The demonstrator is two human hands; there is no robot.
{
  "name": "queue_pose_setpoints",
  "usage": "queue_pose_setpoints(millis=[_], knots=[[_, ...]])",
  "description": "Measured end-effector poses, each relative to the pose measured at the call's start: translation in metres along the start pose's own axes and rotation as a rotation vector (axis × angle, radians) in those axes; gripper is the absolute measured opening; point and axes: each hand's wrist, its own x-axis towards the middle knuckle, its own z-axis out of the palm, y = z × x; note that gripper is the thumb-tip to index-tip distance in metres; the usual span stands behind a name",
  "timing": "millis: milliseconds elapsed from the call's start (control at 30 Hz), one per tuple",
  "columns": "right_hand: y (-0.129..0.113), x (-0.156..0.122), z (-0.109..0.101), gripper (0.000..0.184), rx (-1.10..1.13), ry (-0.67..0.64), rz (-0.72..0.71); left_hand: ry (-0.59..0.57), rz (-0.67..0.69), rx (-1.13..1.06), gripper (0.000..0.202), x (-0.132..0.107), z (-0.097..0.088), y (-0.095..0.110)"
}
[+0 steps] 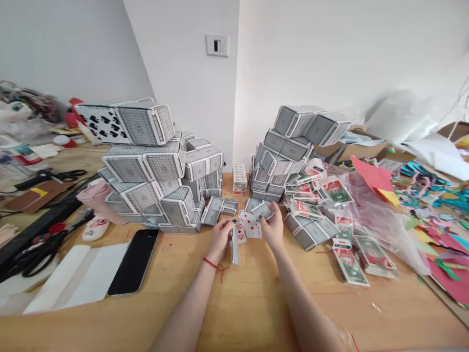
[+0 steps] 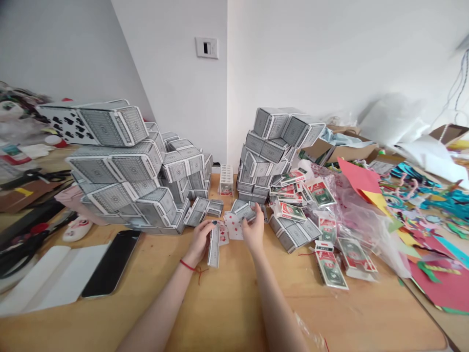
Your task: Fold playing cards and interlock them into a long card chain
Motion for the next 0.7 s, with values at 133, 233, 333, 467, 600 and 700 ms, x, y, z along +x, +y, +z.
queue_pose_setpoints(millis=[133, 233, 333, 467, 600, 700], knots=[[0.001, -0.013, 0.005, 0.049, 0.302, -0.179, 0.176, 0.003, -0.018, -0.061, 0.018, 0.003, -0.001, -0.004], [0.001, -0.022, 0.009, 0.034, 0.487, -0.254, 0.284, 0.036, -0.006, -0.045, 0.021, 0.005, -0.002, -0.007], [0.0, -0.028, 0.012, 0.028, 0.641, -0.283, 0.328, 0.078, 0.024, -0.04, 0.025, 0.006, -0.003, -0.008], [0.0, -0.031, 0.015, 0.025, 0.718, -0.309, 0.333, 0.072, 0.033, -0.048, 0.024, 0.006, -0.001, -0.007], [0.003, -0.033, 0.017, 0.027, 0.693, -0.306, 0.321, 0.096, 0.035, -0.074, 0.023, 0.005, 0.002, -0.006], [0.004, -0.035, 0.018, 0.031, 0.702, -0.338, 0.311, 0.093, 0.032, -0.098, 0.023, 0.005, 0.002, -0.006]])
